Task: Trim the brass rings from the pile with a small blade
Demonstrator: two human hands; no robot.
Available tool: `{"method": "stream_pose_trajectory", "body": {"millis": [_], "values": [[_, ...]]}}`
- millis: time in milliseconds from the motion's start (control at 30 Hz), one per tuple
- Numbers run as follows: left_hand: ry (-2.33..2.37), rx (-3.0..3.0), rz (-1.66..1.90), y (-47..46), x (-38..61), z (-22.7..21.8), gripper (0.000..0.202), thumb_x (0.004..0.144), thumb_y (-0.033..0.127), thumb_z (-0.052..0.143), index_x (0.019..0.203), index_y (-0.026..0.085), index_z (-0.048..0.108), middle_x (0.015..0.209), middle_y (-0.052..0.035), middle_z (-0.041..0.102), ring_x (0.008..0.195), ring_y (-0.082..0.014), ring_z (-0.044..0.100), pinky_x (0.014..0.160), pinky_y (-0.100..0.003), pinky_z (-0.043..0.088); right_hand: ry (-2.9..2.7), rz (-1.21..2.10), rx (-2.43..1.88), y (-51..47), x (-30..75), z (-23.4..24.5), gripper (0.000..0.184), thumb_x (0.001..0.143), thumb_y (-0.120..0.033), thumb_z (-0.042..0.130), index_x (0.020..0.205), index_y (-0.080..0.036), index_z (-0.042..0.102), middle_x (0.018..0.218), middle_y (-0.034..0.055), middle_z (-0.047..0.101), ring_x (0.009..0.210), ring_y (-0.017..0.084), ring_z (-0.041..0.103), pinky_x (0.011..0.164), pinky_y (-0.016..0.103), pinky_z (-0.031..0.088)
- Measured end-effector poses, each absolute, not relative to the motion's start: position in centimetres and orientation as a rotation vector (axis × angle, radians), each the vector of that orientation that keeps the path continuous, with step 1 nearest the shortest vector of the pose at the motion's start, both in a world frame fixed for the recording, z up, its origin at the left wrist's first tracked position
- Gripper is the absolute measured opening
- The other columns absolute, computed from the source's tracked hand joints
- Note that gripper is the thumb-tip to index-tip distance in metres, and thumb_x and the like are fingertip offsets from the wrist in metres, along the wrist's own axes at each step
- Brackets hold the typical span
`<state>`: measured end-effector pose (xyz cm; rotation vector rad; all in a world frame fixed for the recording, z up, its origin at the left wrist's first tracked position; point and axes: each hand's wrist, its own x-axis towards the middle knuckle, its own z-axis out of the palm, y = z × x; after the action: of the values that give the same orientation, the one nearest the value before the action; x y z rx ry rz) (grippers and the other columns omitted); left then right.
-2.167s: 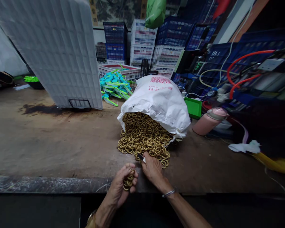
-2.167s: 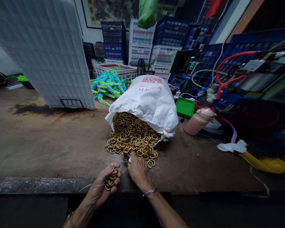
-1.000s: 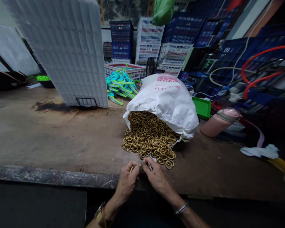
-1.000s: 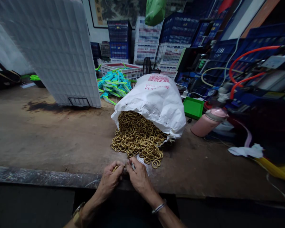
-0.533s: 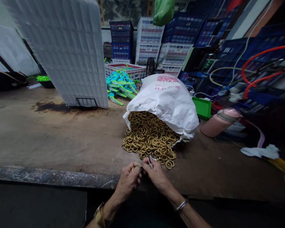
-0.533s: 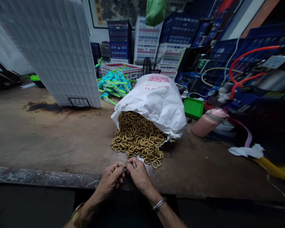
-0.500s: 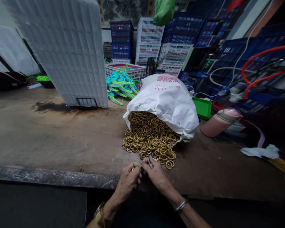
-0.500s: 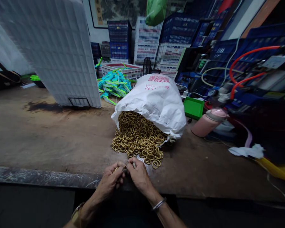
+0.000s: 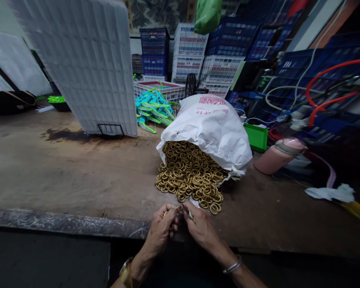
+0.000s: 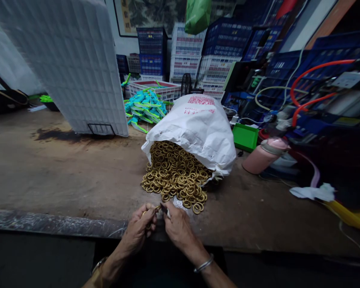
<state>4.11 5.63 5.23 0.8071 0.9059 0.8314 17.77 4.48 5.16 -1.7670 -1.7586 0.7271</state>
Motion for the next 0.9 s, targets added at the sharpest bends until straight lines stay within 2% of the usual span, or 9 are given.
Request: {"method": "stream_pose_trajectory", "body": {"millis": [167, 367, 567, 733, 900], "values": [[0.932, 0.839, 0.828, 5.5, 4.3, 5.8, 0.034, 0.069, 0.050, 0.057, 0.071, 0.018, 0.044, 0.054, 0.0064, 0.046, 0.040, -0.0043, 0.039, 0.037, -0.015, 0.024, -2.013, 0.584, -1.911, 3.9, 17.5, 4.7, 0.030, 0.064, -0.007, 0.039, 0.086, -0.020, 0.055, 0.071, 0.0008, 0.062, 0.067, 0.014, 0.054, 0.058, 0.023, 0.028], [0.991, 0.898, 0.850, 5.4, 4.3, 6.3, 0.030, 0.070, 0.045, 0.058, 0.065, 0.018, 0.046, 0.054, 0.0047, 0.047, 0.045, -0.0061, 0.042, 0.041, -0.016, 0.028, -2.089, 0.542, -1.977, 4.0, 17.3, 4.5, 0.030, 0.070, -0.009, 0.037, 0.092, -0.021, 0.054, 0.072, 0.0011, 0.063, 0.068, 0.015, 0.056, 0.057, 0.024, 0.026], [0.921, 1.087, 0.845, 4.4, 3.7, 6.5, 0.029, 0.077, 0.043, 0.052, 0.064, 0.017, 0.047, 0.056, 0.0031, 0.047, 0.048, -0.0070, 0.043, 0.046, -0.017, 0.034, -2.099, 0.477, -2.166, 5.0, 18.4, 4.3, 0.030, 0.073, -0.009, 0.040, 0.098, -0.018, 0.053, 0.074, 0.0046, 0.064, 0.067, 0.016, 0.058, 0.054, 0.025, 0.024], [0.841, 1.051, 0.577, 2.7, 2.0, 6.8, 0.028, 0.077, 0.044, 0.050, 0.068, 0.019, 0.045, 0.054, 0.0032, 0.049, 0.041, -0.0056, 0.041, 0.037, -0.016, 0.026, -1.983, 0.435, -2.193, 5.6, 19.4, 4.3, 0.021, 0.078, -0.010, 0.040, 0.090, -0.019, 0.055, 0.070, 0.0039, 0.064, 0.064, 0.015, 0.058, 0.054, 0.023, 0.025], [0.883, 0.988, 0.315, 1.3, -0.8, 3.4, 0.029, 0.067, 0.044, 0.059, 0.065, 0.018, 0.047, 0.055, 0.0022, 0.055, 0.036, -0.0044, 0.039, 0.034, -0.015, 0.021, -1.819, 0.357, -2.186, 6.2, 18.9, 4.2, 0.011, 0.083, -0.020, 0.043, 0.089, -0.019, 0.053, 0.075, 0.0037, 0.065, 0.070, 0.015, 0.059, 0.058, 0.022, 0.029]]}}
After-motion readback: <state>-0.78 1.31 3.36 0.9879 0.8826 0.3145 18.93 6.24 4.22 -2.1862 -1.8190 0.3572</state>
